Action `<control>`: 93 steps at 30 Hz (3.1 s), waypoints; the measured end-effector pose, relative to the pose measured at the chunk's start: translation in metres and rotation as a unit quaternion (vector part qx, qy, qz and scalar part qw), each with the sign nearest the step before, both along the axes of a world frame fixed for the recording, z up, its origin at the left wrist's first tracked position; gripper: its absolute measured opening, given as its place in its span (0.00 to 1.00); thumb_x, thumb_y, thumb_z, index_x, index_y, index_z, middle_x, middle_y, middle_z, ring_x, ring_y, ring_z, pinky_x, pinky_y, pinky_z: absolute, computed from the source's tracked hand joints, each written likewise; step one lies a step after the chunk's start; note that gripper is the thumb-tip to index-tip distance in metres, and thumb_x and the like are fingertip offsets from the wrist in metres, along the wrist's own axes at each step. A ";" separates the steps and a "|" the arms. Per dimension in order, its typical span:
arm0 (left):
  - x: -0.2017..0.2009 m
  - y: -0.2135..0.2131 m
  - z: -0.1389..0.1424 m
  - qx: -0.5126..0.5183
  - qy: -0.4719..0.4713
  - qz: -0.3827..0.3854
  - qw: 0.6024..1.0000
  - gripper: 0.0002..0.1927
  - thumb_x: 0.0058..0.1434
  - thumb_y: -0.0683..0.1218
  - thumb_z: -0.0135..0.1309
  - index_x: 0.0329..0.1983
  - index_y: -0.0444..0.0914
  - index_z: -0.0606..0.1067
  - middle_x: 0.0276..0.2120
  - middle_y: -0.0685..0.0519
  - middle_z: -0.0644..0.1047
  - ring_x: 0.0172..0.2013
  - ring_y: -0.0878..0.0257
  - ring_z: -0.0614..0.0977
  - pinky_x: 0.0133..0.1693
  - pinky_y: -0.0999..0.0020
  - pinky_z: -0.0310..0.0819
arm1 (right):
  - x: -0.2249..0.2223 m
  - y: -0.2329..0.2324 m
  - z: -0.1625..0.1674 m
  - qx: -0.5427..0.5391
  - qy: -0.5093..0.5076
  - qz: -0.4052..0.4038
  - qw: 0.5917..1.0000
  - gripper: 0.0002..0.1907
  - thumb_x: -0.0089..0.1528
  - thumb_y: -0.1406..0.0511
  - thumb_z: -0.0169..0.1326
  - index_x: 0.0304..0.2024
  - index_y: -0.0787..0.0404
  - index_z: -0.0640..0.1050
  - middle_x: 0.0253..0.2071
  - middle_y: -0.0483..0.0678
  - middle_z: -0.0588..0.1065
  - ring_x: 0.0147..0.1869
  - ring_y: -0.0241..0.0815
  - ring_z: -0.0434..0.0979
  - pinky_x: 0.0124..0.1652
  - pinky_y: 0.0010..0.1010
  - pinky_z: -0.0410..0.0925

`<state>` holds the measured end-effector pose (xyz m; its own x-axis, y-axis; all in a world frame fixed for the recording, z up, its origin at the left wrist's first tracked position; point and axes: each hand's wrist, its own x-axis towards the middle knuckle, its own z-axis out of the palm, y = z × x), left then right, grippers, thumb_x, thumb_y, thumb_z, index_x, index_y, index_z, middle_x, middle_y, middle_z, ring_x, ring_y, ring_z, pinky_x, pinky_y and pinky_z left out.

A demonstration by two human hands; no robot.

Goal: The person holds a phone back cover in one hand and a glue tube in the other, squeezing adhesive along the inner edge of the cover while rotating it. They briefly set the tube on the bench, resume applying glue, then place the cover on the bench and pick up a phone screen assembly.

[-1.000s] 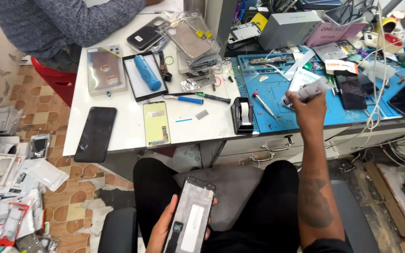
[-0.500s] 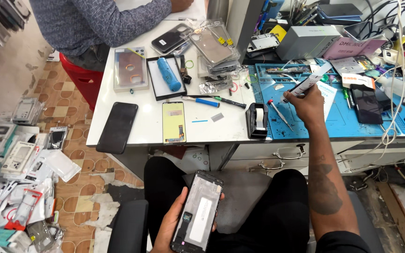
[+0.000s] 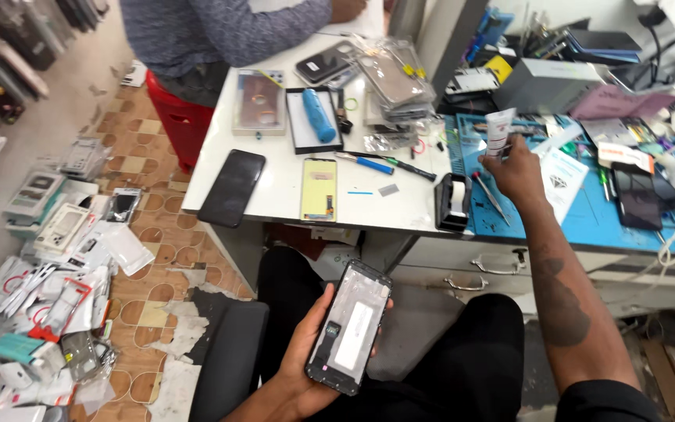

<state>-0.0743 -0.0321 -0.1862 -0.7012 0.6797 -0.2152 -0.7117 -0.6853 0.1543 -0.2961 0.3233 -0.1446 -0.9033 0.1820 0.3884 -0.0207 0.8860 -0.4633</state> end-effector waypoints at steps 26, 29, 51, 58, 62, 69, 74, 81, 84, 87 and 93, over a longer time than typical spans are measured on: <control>-0.020 -0.023 -0.024 -0.005 -0.042 0.173 0.984 0.35 0.67 0.70 0.41 0.58 0.37 0.74 0.42 0.50 0.81 0.42 0.59 0.84 0.43 0.63 0.82 | 0.125 -0.184 -0.102 -0.637 -0.229 0.138 0.723 0.25 0.63 0.52 0.54 0.51 0.66 0.77 0.46 0.52 0.79 0.44 0.42 0.79 0.44 0.32 0.74; -0.020 -0.028 -0.033 -0.001 -0.021 0.219 0.975 0.35 0.67 0.70 0.41 0.56 0.37 0.75 0.41 0.51 0.81 0.41 0.61 0.83 0.45 0.61 0.81 | 0.116 -0.227 -0.104 -0.701 -0.257 0.128 0.654 0.29 0.62 0.51 0.56 0.53 0.68 0.75 0.48 0.52 0.77 0.50 0.42 0.80 0.49 0.35 0.74; -0.053 -0.047 -0.048 -0.128 0.043 0.331 0.934 0.47 0.63 0.77 0.31 0.66 0.36 0.67 0.54 0.49 0.75 0.54 0.58 0.76 0.57 0.57 0.69 | 0.109 -0.218 -0.103 -0.721 -0.146 0.047 0.676 0.12 0.66 0.66 0.57 0.45 0.70 0.74 0.37 0.55 0.77 0.41 0.45 0.84 0.39 0.30 0.79; -0.062 -0.024 -0.049 -0.132 0.060 0.320 0.936 0.46 0.65 0.76 0.30 0.69 0.37 0.65 0.59 0.49 0.73 0.59 0.57 0.73 0.62 0.57 0.63 | 0.141 -0.150 -0.120 -0.735 -0.119 0.121 0.657 0.11 0.67 0.66 0.55 0.49 0.67 0.75 0.39 0.50 0.79 0.42 0.41 0.83 0.41 0.27 0.77; -0.075 0.001 -0.048 -0.142 0.031 0.336 0.931 0.44 0.65 0.74 0.33 0.71 0.39 0.61 0.64 0.52 0.70 0.64 0.59 0.70 0.65 0.58 0.60 | 0.159 -0.104 -0.122 -0.757 -0.075 0.145 0.633 0.13 0.68 0.67 0.55 0.53 0.68 0.74 0.41 0.52 0.80 0.41 0.41 0.83 0.40 0.26 0.77; -0.118 0.061 -0.054 -0.123 0.059 0.401 0.906 0.40 0.67 0.70 0.37 0.72 0.39 0.60 0.69 0.52 0.66 0.68 0.57 0.67 0.67 0.56 0.59 | 0.175 -0.044 -0.119 -0.734 -0.018 0.145 0.663 0.15 0.67 0.72 0.55 0.56 0.70 0.73 0.42 0.55 0.80 0.44 0.46 0.84 0.40 0.28 0.77; -0.145 0.100 -0.063 -0.157 0.070 0.444 0.879 0.39 0.69 0.68 0.39 0.72 0.37 0.61 0.70 0.48 0.65 0.69 0.55 0.67 0.68 0.56 0.58 | 0.185 -0.020 -0.119 -0.733 -0.018 0.123 0.668 0.22 0.62 0.72 0.56 0.59 0.69 0.71 0.44 0.55 0.80 0.43 0.47 0.84 0.38 0.29 0.78; -0.160 0.121 -0.057 -0.243 0.009 0.428 0.870 0.44 0.66 0.71 0.38 0.76 0.38 0.54 0.74 0.49 0.59 0.72 0.56 0.61 0.70 0.56 0.48 | 0.187 0.002 -0.124 -0.768 -0.041 0.137 0.625 0.25 0.63 0.72 0.55 0.62 0.71 0.67 0.45 0.59 0.78 0.44 0.52 0.85 0.39 0.33 0.80; -0.164 0.126 -0.055 -0.267 -0.005 0.424 0.865 0.44 0.66 0.70 0.39 0.76 0.39 0.52 0.75 0.49 0.57 0.73 0.57 0.59 0.70 0.56 0.45 | 0.189 0.007 -0.125 -0.781 -0.074 0.141 0.603 0.25 0.63 0.72 0.52 0.63 0.70 0.66 0.45 0.60 0.79 0.44 0.53 0.85 0.38 0.35 0.81; -0.168 0.129 -0.057 -0.249 0.019 0.445 0.860 0.44 0.65 0.69 0.43 0.75 0.39 0.53 0.73 0.48 0.58 0.72 0.56 0.61 0.70 0.55 0.52 | 0.190 0.010 -0.126 -0.792 -0.084 0.151 0.585 0.25 0.64 0.72 0.50 0.64 0.71 0.65 0.45 0.63 0.78 0.44 0.55 0.85 0.40 0.38 0.82; -0.178 0.122 -0.065 -0.240 -0.022 0.462 0.853 0.43 0.63 0.68 0.46 0.74 0.40 0.56 0.69 0.47 0.62 0.69 0.54 0.65 0.69 0.51 0.58 | 0.190 0.016 -0.127 -0.802 -0.080 0.193 0.559 0.26 0.66 0.72 0.49 0.67 0.72 0.64 0.52 0.68 0.77 0.46 0.55 0.84 0.41 0.38 0.81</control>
